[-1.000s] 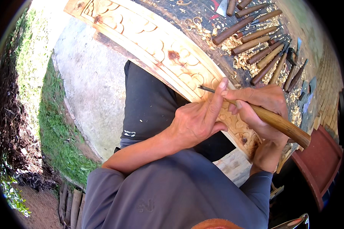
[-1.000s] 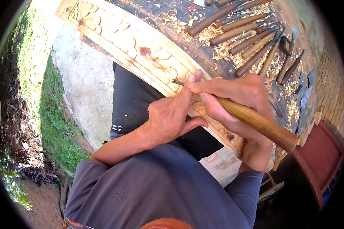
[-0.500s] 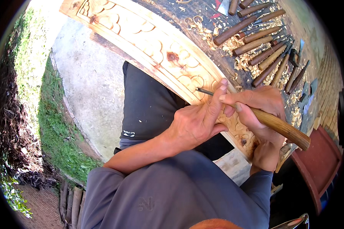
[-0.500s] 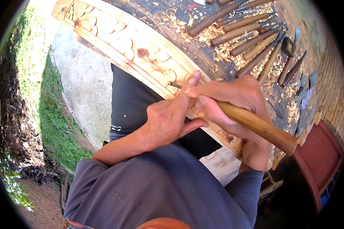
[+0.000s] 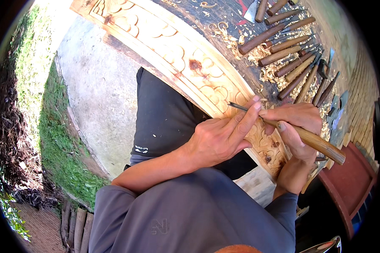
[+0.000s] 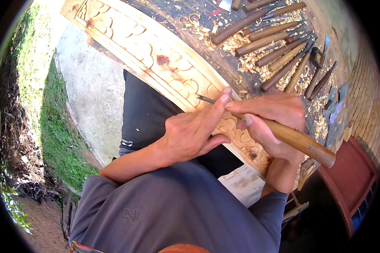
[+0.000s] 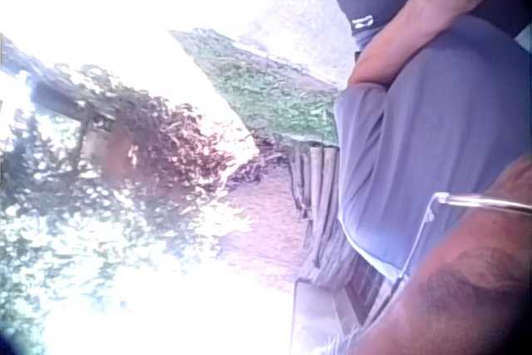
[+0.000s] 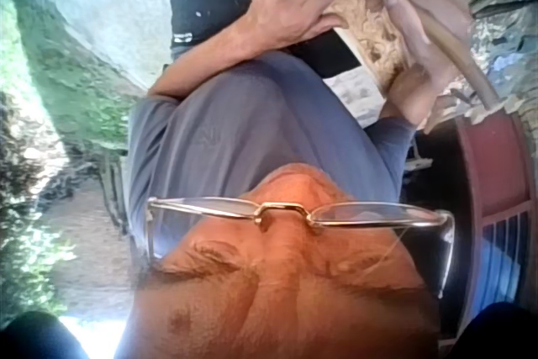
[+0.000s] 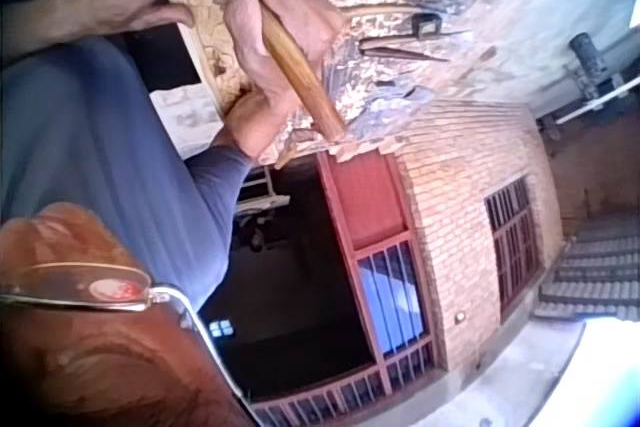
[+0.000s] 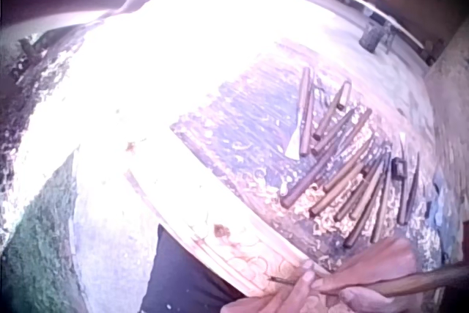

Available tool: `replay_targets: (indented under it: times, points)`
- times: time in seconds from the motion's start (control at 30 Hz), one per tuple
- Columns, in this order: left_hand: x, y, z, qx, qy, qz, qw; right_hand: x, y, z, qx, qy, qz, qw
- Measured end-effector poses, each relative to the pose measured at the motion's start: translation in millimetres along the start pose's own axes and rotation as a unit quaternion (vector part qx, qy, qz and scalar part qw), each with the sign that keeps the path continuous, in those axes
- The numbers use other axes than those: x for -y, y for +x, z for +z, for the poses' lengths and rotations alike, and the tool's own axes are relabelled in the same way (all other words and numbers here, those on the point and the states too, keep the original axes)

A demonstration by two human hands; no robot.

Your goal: The person carves a decorative floral pattern into a wooden beam using a chisel and hammer.

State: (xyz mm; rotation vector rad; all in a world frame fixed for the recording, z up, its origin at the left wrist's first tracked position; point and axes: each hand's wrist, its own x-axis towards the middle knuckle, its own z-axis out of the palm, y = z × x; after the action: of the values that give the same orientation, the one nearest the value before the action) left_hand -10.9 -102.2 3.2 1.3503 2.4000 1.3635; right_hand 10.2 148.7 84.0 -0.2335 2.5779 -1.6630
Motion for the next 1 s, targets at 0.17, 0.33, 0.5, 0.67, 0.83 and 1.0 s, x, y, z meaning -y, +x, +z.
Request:
replay_targets:
  times: [0.17, 0.33, 0.5, 0.67, 0.83, 1.0]
  points:
    - [1, -6, 3, -0.015, -0.009, -0.023, 1.000, 7, 4, 11, -0.009, 0.002, 0.029, 1.000]
    - [1, -7, 8, -0.047, -0.025, -0.019, 0.998, 8, 4, 12, -0.002, 0.005, 0.038, 0.999]
    - [-1, -6, 5, -0.035, -0.020, -0.030, 0.999, 2, 2, 13, -0.006, 0.017, 0.039, 0.999]
    - [-1, -6, 7, -0.044, -0.021, -0.033, 0.998, 6, 5, 18, -0.005, -0.009, 0.040, 0.999]
    - [1, -5, 7, -0.051, -0.009, -0.025, 0.998, 9, 6, 20, 0.008, -0.046, 0.023, 0.999]
    - [-1, -6, 3, -0.030, 0.001, -0.033, 0.999, 18, 4, 16, 0.028, -0.078, 0.048, 0.995]
